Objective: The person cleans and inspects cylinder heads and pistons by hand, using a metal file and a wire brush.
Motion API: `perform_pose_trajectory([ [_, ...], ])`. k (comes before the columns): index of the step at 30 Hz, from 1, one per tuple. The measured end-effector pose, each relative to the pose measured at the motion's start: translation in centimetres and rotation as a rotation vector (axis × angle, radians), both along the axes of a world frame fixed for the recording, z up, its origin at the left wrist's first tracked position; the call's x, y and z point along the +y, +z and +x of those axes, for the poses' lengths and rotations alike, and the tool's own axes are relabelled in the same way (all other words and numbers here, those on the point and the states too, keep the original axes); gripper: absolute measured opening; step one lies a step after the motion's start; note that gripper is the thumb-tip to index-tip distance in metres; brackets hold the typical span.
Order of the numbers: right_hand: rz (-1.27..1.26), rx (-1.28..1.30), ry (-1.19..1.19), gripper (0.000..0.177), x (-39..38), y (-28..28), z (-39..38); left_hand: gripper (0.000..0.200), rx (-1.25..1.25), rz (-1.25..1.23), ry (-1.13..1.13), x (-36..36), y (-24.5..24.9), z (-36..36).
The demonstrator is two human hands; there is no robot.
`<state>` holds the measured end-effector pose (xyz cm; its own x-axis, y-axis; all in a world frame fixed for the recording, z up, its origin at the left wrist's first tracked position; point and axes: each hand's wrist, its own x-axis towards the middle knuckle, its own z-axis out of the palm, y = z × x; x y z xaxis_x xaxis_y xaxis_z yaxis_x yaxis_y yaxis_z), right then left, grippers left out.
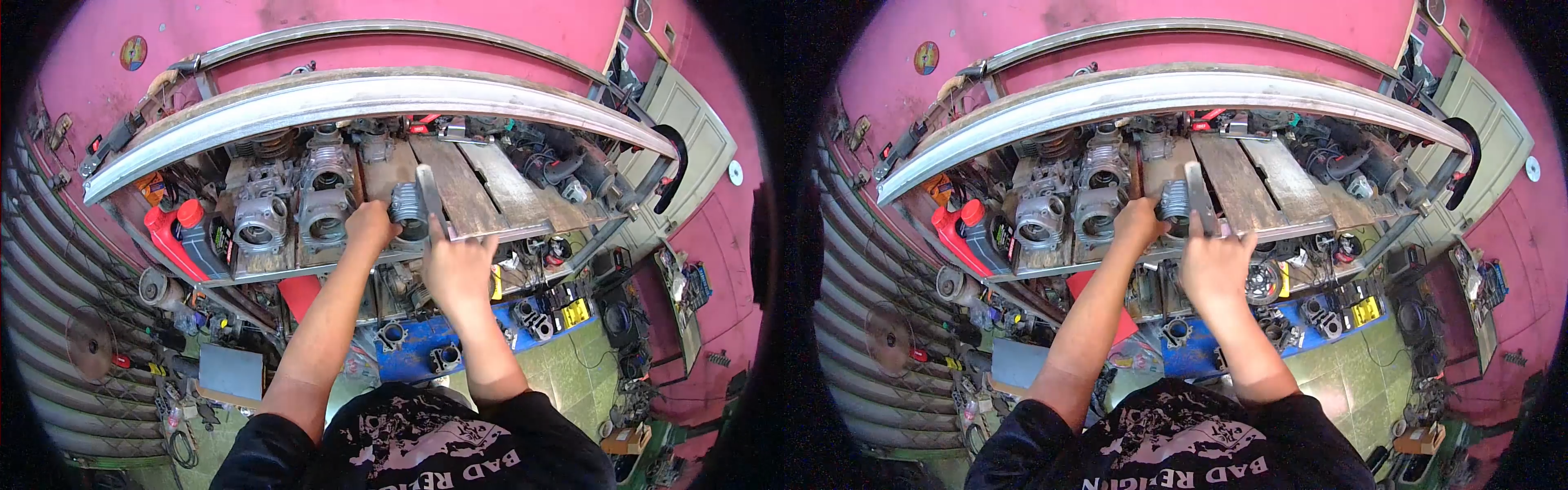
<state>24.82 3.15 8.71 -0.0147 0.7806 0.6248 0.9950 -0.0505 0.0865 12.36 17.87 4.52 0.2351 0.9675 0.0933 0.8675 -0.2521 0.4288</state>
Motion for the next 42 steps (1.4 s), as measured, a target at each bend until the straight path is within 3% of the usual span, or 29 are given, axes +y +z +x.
perform_pose_trajectory([
  [1, -0.215, 0.051, -0.065, 0.041, 1.2, 0.7, 0.3, 0.050, 0.011, -0.014, 0.007, -0.4, 0.1, 0.2],
  [4, -0.244, 0.139, -0.021, 0.047, 4.8, 0.7, 1.5, 0.049, 0.005, -0.010, 0.038, -1.0, 0.6, 0.6],
  [10, -0.133, 0.198, -0.035, 0.044, 3.5, -3.1, 2.3, 0.051, -0.037, 0.015, 0.059, -1.1, 0.1, 0.9],
  [12, 0.213, 0.111, 0.037, 0.051, 1.7, -6.6, 2.6, 0.051, -0.041, 0.011, 0.069, -0.9, -0.2, 1.0],
  [13, 0.214, 0.112, 0.040, 0.051, 0.1, -7.3, 2.4, 0.051, -0.047, 0.005, 0.080, -0.9, -0.3, 1.1],
  [15, -0.001, 0.250, -0.019, 0.056, -2.6, -7.8, 1.7, 0.052, -0.080, 0.013, 0.091, -0.8, -0.7, 1.1],
  [20, -0.111, 0.348, 0.018, 0.054, -2.6, -5.3, 4.8, 0.053, -0.128, 0.062, 0.070, -0.2, -1.8, 1.1],
  [22, -0.145, 0.589, 0.055, 0.051, 0.4, -4.9, 6.3, 0.055, -0.185, 0.106, 0.056, -0.2, -2.1, 1.1],
  [25, -0.100, 0.676, 0.068, 0.051, 6.1, -7.3, 8.9, 0.058, -0.184, 0.117, 0.070, -0.3, -2.4, 1.3],
  [27, -0.334, 1.086, 0.121, 0.053, 8.4, -9.0, 10.5, 0.059, -0.179, 0.116, 0.088, -0.7, -2.5, 1.5],
  [28, -0.331, 1.088, 0.124, 0.053, 7.6, -9.1, 10.3, 0.059, -0.181, 0.122, 0.107, -0.7, -2.3, 1.6],
  [30, -0.088, 0.997, 0.244, 0.054, 3.5, -10.3, 9.0, 0.062, -0.177, 0.117, 0.126, -0.9, -1.8, 1.8],
  [32, -0.097, 0.979, 0.228, 0.056, -0.5, -11.1, 7.5, 0.065, -0.173, 0.102, 0.148, -1.0, -1.9, 1.9],
  [34, -0.206, 0.840, 0.192, 0.057, -4.2, -10.9, 6.7, 0.055, -0.203, 0.159, 0.152, -1.0, -2.4, 1.8],
  [35, 0.039, 0.610, 0.233, 0.058, -4.4, -12.2, 6.7, 0.055, -0.202, 0.157, 0.156, -0.9, -2.4, 1.8],
  [38, -0.144, 0.784, 0.208, 0.060, -2.3, -8.6, 7.1, 0.054, -0.232, 0.143, 0.124, -0.5, -3.0, 1.4],
  [40, -0.123, 0.772, 0.203, 0.057, 2.4, -9.3, 8.3, 0.055, -0.218, 0.161, 0.109, 0.0, -3.4, 1.4],
  [42, 0.125, 0.641, 0.260, 0.058, 6.8, -10.5, 9.4, 0.059, -0.229, 0.157, 0.107, 0.1, -3.6, 1.4],
])
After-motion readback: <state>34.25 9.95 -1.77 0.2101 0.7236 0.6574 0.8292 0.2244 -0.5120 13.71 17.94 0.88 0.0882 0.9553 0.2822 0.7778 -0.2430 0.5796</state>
